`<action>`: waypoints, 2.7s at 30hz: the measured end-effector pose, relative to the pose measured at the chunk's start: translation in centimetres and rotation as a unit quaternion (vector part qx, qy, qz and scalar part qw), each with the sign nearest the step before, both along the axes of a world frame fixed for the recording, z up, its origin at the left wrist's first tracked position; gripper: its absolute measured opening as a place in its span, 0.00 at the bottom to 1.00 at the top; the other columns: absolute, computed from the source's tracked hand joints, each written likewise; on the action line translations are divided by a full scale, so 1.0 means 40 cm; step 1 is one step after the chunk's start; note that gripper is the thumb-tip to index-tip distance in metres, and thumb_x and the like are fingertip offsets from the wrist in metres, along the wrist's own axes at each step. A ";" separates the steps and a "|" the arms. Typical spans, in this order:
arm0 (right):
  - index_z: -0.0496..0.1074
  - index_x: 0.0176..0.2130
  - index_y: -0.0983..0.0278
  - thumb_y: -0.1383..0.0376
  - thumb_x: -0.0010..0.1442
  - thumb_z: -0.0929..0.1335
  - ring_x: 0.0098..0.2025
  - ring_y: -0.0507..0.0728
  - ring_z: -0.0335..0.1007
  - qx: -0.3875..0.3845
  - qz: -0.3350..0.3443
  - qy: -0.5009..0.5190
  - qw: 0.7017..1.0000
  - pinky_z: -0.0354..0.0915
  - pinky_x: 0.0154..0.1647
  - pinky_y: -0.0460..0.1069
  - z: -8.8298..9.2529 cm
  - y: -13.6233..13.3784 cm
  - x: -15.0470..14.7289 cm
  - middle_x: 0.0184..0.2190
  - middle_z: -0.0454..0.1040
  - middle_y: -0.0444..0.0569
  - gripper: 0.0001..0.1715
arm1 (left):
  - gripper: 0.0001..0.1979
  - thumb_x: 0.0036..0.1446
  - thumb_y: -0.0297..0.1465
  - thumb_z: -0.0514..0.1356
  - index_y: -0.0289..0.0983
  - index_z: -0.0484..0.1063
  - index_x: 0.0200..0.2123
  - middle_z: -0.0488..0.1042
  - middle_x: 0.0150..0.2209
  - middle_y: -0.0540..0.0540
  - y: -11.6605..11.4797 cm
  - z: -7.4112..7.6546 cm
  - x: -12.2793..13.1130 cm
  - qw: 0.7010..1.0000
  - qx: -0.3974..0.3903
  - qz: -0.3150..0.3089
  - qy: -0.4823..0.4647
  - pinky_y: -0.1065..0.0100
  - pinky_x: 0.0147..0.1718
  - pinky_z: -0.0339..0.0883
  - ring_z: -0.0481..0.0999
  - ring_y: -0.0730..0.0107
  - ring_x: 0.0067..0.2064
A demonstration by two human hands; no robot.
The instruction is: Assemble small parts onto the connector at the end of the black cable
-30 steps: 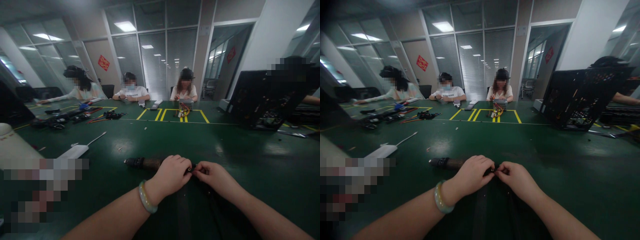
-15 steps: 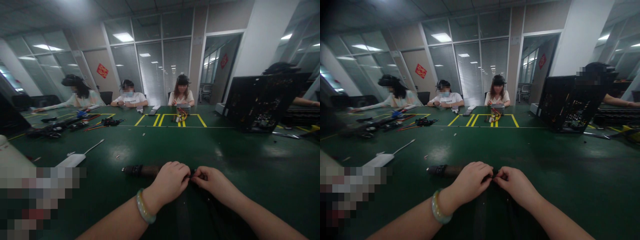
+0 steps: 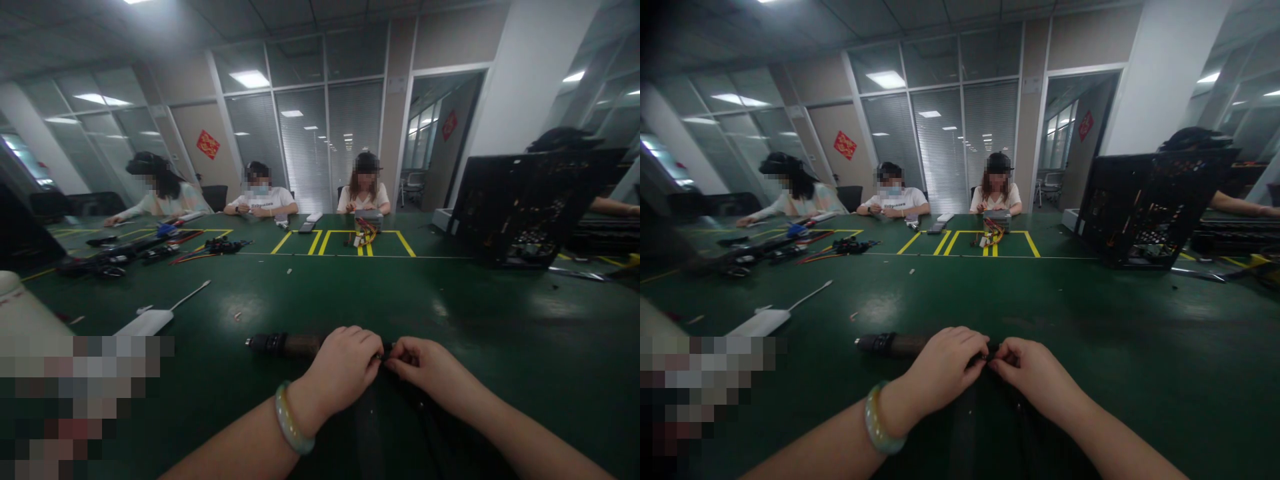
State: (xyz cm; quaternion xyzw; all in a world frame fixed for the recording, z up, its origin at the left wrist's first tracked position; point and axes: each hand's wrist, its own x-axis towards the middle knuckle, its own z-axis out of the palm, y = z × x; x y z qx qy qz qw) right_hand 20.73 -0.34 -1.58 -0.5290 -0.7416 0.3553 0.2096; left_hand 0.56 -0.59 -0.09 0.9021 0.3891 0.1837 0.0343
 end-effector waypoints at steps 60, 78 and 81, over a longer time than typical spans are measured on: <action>0.71 0.33 0.63 0.60 0.61 0.66 0.29 0.51 0.68 0.016 -0.002 0.044 0.999 0.58 0.28 0.43 -0.020 0.004 0.006 0.27 0.73 0.42 0.09 | 0.05 0.58 0.31 0.60 0.40 0.70 0.39 0.75 0.40 0.50 0.009 -0.008 -0.004 1.000 0.006 -0.009 -0.025 0.62 0.45 0.64 0.73 0.66 0.43; 0.70 0.34 0.63 0.60 0.60 0.65 0.24 0.50 0.66 -0.024 -0.018 0.059 0.998 0.59 0.22 0.42 -0.024 0.004 0.001 0.26 0.73 0.42 0.08 | 0.09 0.55 0.28 0.59 0.39 0.67 0.41 0.74 0.41 0.48 0.006 -0.004 -0.004 1.000 -0.008 0.016 -0.025 0.62 0.47 0.65 0.73 0.64 0.44; 0.69 0.33 0.63 0.60 0.60 0.66 0.23 0.50 0.66 -0.024 -0.021 0.059 0.998 0.59 0.22 0.42 -0.024 0.004 0.004 0.27 0.73 0.43 0.08 | 0.09 0.54 0.28 0.59 0.39 0.67 0.40 0.73 0.41 0.47 0.005 -0.006 -0.004 0.999 -0.011 0.022 -0.021 0.61 0.47 0.65 0.73 0.63 0.44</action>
